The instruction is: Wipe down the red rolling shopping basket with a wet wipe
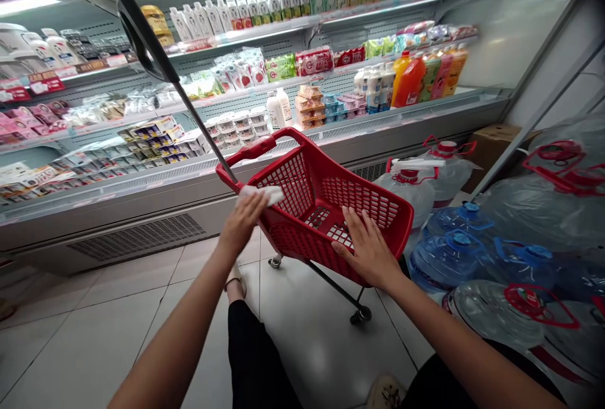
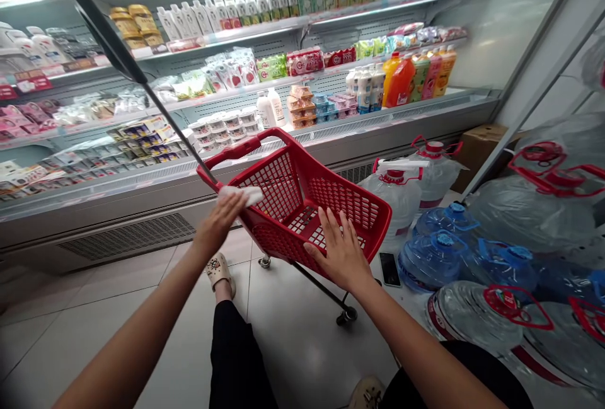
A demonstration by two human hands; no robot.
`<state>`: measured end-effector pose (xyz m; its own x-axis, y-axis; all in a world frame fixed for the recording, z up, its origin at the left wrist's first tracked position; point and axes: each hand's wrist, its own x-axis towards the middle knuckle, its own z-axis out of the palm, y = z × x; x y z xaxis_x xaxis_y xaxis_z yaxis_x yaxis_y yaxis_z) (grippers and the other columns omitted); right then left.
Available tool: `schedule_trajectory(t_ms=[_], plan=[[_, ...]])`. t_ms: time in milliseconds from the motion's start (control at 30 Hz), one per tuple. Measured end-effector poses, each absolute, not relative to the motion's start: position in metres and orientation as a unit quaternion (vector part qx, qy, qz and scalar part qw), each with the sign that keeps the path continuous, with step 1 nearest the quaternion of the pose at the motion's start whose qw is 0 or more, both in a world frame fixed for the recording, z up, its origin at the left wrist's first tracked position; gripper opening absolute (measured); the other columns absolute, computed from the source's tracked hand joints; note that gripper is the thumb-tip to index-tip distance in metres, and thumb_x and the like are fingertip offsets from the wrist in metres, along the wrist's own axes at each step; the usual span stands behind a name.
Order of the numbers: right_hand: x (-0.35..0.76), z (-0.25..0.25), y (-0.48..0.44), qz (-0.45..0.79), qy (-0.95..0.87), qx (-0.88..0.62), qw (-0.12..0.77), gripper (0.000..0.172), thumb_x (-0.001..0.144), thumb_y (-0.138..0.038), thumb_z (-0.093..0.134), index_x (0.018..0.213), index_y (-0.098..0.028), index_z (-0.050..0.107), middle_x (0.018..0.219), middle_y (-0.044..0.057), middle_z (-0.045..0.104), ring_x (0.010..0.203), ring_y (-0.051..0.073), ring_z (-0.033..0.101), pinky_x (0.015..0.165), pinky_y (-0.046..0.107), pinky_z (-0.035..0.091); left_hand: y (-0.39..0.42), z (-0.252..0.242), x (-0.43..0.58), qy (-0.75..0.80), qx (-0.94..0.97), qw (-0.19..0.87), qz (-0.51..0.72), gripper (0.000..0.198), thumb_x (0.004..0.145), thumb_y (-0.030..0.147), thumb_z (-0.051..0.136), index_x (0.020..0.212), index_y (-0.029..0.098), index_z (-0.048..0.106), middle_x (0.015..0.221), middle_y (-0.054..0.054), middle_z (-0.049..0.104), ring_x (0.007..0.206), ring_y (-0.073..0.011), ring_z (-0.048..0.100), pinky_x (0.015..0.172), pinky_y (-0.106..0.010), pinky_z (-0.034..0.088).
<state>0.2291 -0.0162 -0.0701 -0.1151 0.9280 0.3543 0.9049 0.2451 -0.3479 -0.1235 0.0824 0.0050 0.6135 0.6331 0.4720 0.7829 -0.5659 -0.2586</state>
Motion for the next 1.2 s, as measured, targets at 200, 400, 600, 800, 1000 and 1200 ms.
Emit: schedule_trajectory(t_ms=[200,400,600,800,1000,1200], plan=[[0.220,-0.070,-0.013,0.029,-0.743,-0.614,0.265,0.084,0.103,-0.069,0.031,0.167,-0.030,-0.006,0.174,0.003,0.017,0.161,0.033,0.010,0.128,0.058,0.022,0.078,-0.022,-0.090,-0.495,-0.801,0.209,-0.264,0.065,0.098,0.000,0.035,0.160,0.019,0.037,0.164,-0.014,0.042,0.157,-0.0273,0.028,0.126,-0.053,0.035],[0.218,-0.072,-0.017,0.054,-0.744,-0.611,0.266,0.082,0.104,-0.069,0.028,0.167,-0.031,-0.007,0.174,0.003,0.016,0.160,0.035,0.011,0.127,0.063,0.021,0.034,-0.068,-0.030,-0.414,-0.859,0.152,-0.261,0.069,0.101,0.005,0.034,0.166,0.023,0.020,0.168,-0.009,0.036,0.159,-0.0224,0.021,0.128,-0.049,0.034],[0.216,-0.067,-0.027,0.050,-0.775,-0.572,0.265,0.083,0.104,-0.068,0.030,0.167,-0.030,-0.008,0.175,0.002,0.014,0.161,0.033,0.009,0.126,0.059,0.025,0.065,-0.039,-0.060,-0.414,-0.870,0.150,-0.224,0.066,0.101,0.008,0.038,0.164,0.023,0.027,0.166,-0.010,0.040,0.157,-0.0233,0.030,0.128,-0.053,0.032],[0.255,-0.066,0.007,-0.068,-0.808,-0.521,0.266,0.065,0.110,-0.052,0.028,0.168,-0.031,0.010,0.171,0.002,0.028,0.159,0.026,0.021,0.130,0.054,0.015,0.047,-0.057,-0.031,-0.461,-0.838,0.128,-0.263,0.067,0.098,0.000,0.033,0.162,0.020,0.031,0.165,-0.011,0.041,0.157,-0.0213,0.028,0.128,-0.049,0.033],[0.258,-0.080,0.017,-0.089,-0.794,-0.544,0.256,0.059,0.111,-0.046,0.022,0.167,-0.029,0.017,0.165,0.003,0.039,0.154,0.024,0.035,0.128,0.054,0.019,-0.040,-0.098,0.036,-0.375,-0.881,0.107,-0.269,0.066,0.101,0.002,0.033,0.164,0.020,0.026,0.167,-0.009,0.036,0.159,-0.0201,0.022,0.127,-0.045,0.037],[0.237,-0.076,0.011,-0.043,-0.769,-0.583,0.258,0.064,0.109,-0.056,0.020,0.167,-0.031,0.012,0.165,0.001,0.039,0.153,0.027,0.035,0.126,0.059,0.020,-0.018,-0.072,-0.006,-0.353,-0.902,0.131,-0.209,0.071,0.098,-0.001,0.031,0.165,0.021,0.023,0.165,-0.008,0.040,0.157,-0.0174,0.029,0.128,-0.043,0.033]])
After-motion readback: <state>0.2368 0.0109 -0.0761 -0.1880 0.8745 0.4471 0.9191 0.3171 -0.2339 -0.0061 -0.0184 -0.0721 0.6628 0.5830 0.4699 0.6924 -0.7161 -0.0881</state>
